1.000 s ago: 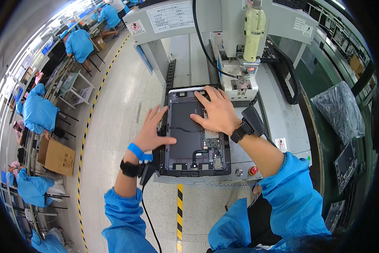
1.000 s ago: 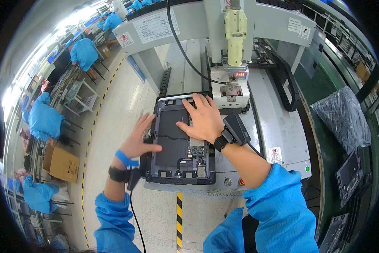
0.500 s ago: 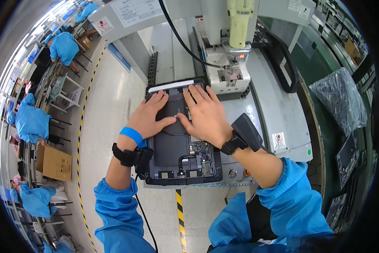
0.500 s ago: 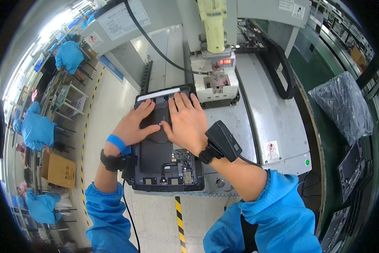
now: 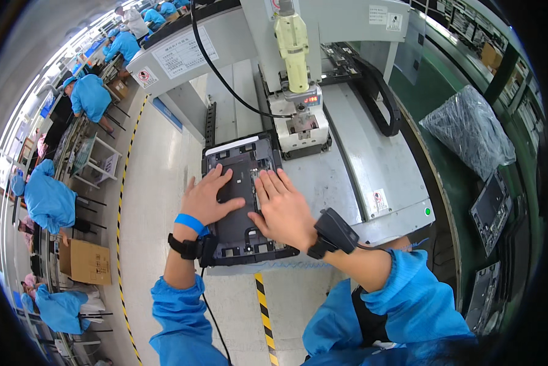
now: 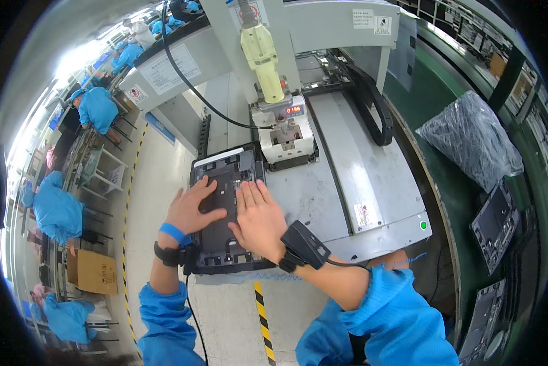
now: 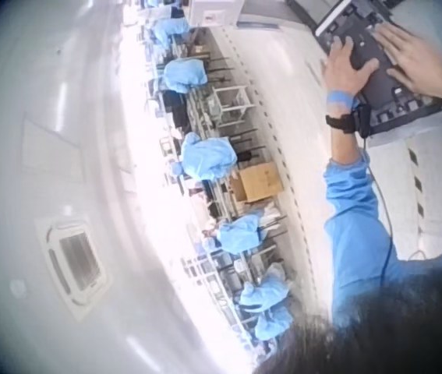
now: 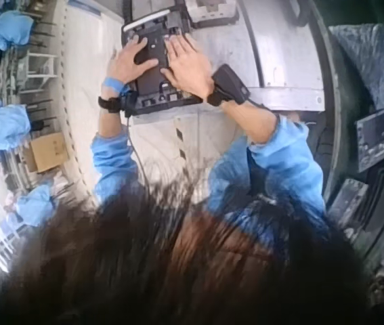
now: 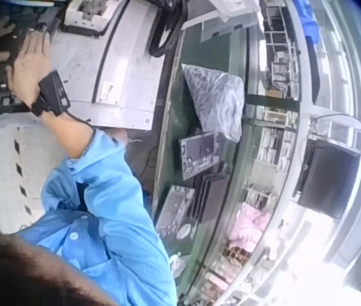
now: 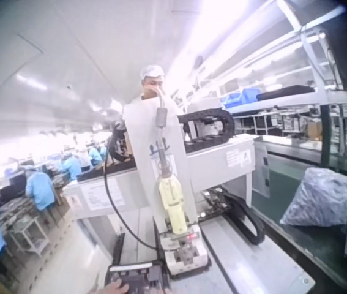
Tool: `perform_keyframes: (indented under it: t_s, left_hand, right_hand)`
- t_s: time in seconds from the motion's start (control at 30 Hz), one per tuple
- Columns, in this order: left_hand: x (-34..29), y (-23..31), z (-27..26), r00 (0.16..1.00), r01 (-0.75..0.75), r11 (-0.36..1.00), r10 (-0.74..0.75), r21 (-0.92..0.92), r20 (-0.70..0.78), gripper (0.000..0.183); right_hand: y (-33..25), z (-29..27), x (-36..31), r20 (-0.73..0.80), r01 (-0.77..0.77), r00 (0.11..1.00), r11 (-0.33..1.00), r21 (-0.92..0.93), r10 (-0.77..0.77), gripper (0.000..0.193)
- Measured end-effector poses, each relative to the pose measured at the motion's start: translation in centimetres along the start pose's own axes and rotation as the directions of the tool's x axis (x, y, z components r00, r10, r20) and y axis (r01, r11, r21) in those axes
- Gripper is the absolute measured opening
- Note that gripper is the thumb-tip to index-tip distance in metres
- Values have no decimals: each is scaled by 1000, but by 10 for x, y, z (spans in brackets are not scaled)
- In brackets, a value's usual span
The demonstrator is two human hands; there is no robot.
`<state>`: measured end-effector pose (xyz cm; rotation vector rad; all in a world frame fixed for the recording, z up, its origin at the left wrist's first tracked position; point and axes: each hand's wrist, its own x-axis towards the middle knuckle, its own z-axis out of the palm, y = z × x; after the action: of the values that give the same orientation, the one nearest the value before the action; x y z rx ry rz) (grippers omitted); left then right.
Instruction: Assembling internal components of a laptop or tablet on a factory production line.
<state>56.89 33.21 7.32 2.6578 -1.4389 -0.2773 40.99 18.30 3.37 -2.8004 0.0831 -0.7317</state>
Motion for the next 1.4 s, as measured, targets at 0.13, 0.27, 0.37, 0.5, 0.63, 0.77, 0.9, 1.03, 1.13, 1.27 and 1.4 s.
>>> perform_keyframes:
  t_s: [0.13,0.27,0.37,0.5,0.63,0.77,0.9,1.03,1.13,1.27,1.4]
  left_hand:
    - [21,29,-7,992,111,940,-122,323,14,84]
    - [4,14,-14,986,123,989,-131,87,102,67]
    - [-73,-1,-9,934,-113,906,-44,-408,-355,36]
    - [-185,-49,84,760,-175,280,-571,-944,-311,46]
    - [-187,-59,214,597,-173,-58,-800,-983,-58,57]
    - [-139,-27,254,288,-184,222,-919,-957,-269,58]
    - [-131,-18,241,368,-201,179,-897,-963,-244,51]
    - [-136,-31,247,333,-289,142,-912,-947,-238,53]
    - [-136,-54,258,373,-277,170,-888,-946,-269,59]
    - [-136,-35,250,442,-251,-19,-892,-968,-97,70]
    - [-131,21,222,384,-180,-93,-923,-979,18,70]
  right_hand:
    - [3,-7,1,114,12,993,998,-58,-6,72]
    - [18,-19,-71,6,114,993,973,201,-117,60]
    - [16,-99,-162,-65,23,998,932,361,1,38]
    - [81,-118,-281,-386,-312,838,919,239,385,22]
    - [133,-131,-307,-279,-549,814,832,-80,510,76]
    - [159,-113,-318,-224,-526,844,834,-167,487,87]
    - [162,-114,-323,-278,-518,837,846,-125,471,86]
    - [163,-117,-326,-246,-479,866,864,-157,435,87]
    - [162,-116,-327,-219,-469,872,874,-128,437,86]
    - [167,-115,-326,-234,-488,861,863,-130,451,83]
    - [175,-111,-332,-244,-485,860,867,-117,448,83]
